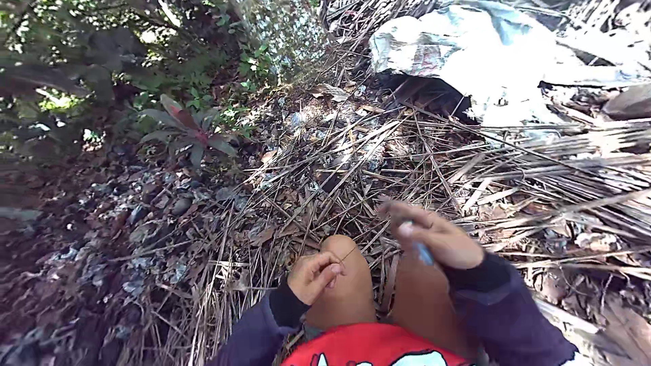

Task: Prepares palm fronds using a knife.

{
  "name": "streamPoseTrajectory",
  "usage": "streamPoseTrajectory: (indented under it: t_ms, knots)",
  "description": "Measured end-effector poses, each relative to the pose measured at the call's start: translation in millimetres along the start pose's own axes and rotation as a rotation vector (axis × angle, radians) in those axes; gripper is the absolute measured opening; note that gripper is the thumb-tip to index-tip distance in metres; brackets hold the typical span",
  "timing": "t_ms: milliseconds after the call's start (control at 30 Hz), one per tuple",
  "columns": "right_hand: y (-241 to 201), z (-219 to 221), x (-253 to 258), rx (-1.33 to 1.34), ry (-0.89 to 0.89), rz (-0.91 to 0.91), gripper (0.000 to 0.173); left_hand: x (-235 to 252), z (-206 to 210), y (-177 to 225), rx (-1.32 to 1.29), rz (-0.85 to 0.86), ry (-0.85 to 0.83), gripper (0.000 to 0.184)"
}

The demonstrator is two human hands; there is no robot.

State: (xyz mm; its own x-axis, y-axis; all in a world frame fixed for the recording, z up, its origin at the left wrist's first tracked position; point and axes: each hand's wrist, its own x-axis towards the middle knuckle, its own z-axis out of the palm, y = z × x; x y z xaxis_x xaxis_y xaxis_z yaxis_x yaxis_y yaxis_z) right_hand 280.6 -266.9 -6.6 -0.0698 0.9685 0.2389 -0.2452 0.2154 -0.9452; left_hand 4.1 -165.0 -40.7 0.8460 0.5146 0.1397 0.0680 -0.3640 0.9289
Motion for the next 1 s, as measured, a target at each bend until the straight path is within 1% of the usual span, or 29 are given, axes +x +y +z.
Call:
streamPoseTrajectory:
  t_ms: [33,67,100,167,200,233,267,333,367,400,433,467,500,533,600,667,733,767,800,833,867,900,933,967,1000]
  knots:
    - [-12.5,-12.2,3.7,0.013,0.043,-0.082,0.039,-11.6,-6.1,-13.2,0.168,0.056,-0.003,0.036]
    - [-27.9,-24.5,7.1,0.006,0.096,-0.152,0.037,-26.9,-14.0,-28.2,0.351,0.075,-0.018,0.035]
    - [-43.7,-35.6,9.7,-0.003,0.156,-0.21,0.035,-44.4,-22.9,-43.3,0.525,0.061,-0.033,0.031]
    - [-65.7,-47.9,14.9,0.001,0.269,-0.285,0.035,-77.6,-43.6,-62.0,0.768,-0.05,-0.008,0.021]
    - [-69.1,-45.2,19.0,0.005,0.298,-0.302,0.038,-88.2,-56.5,-60.3,0.842,-0.114,0.055,0.02]
    - [-66.6,-35.2,24.4,0.0,0.307,-0.292,0.042,-93.5,-70.9,-49.6,0.892,-0.165,0.154,0.02]
    - [-58.0,-19.1,30.5,-0.003,0.29,-0.252,0.046,-94.5,-85.3,-30.7,0.925,-0.19,0.282,0.023]
    - [-25.6,21.5,41.6,0.037,0.157,-0.087,0.051,-93.7,-109.0,14.8,0.948,-0.172,0.584,0.03]
    - [-6.3,43.5,46.5,0.054,0.045,0.026,0.053,-93.8,-115.8,33.9,0.921,-0.104,0.738,0.034]
    - [12.1,65.0,51.2,0.072,-0.084,0.136,0.054,-93.4,-117.9,47.7,0.848,0.012,0.873,0.034]
    - [28.5,85.1,56.0,0.114,-0.194,0.238,0.055,-90.3,-114.6,57.3,0.736,0.153,0.966,0.028]
    - [42.4,101.8,60.7,0.188,-0.275,0.325,0.054,-84.7,-106.7,64.3,0.619,0.271,1.019,0.02]
    - [52.8,114.9,64.9,0.294,-0.328,0.381,0.053,-78.0,-96.2,67.9,0.53,0.356,1.047,0.015]
    - [59.4,123.5,68.2,0.41,-0.338,0.418,0.05,-72.3,-85.6,67.2,0.46,0.413,1.056,0.015]
    - [63.5,127.8,71.9,0.598,-0.259,0.426,0.044,-65.8,-68.8,55.1,0.347,0.47,1.057,0.017]
    - [63.0,120.3,72.6,0.719,-0.14,0.394,0.041,-64.4,-54.7,38.1,0.195,0.471,1.048,0.017]
    - [59.1,109.9,72.5,0.75,-0.067,0.396,0.034,-64.7,-37.5,23.6,0.011,0.415,1.036,0.018]
    - [58.4,104.3,72.3,0.738,-0.051,0.394,0.03,-65.4,-28.4,19.1,-0.095,0.353,1.029,0.019]
    - [58.5,98.3,72.4,0.72,-0.036,0.386,0.028,-66.2,-18.6,18.2,-0.212,0.246,1.019,0.021]
    - [58.4,92.2,72.6,0.685,-0.018,0.375,0.029,-67.0,-9.3,20.7,-0.312,0.096,0.981,0.028]
    - [57.9,85.9,72.9,0.637,-0.003,0.36,0.031,-66.6,-1.6,26.2,-0.351,-0.069,0.895,0.038]
    - [57.3,79.7,73.3,0.585,0.012,0.343,0.034,-65.3,5.6,30.9,-0.306,-0.171,0.797,0.047]
    - [55.9,73.3,73.2,0.537,0.023,0.327,0.037,-64.7,12.8,33.1,-0.149,-0.138,0.728,0.046]
    - [53.7,66.7,72.2,0.499,0.02,0.315,0.039,-64.3,14.7,29.9,0.119,0.006,0.702,0.043]
    - [50.5,60.9,70.3,0.47,0.011,0.308,0.041,-60.8,8.1,27.3,0.405,0.141,0.704,0.041]
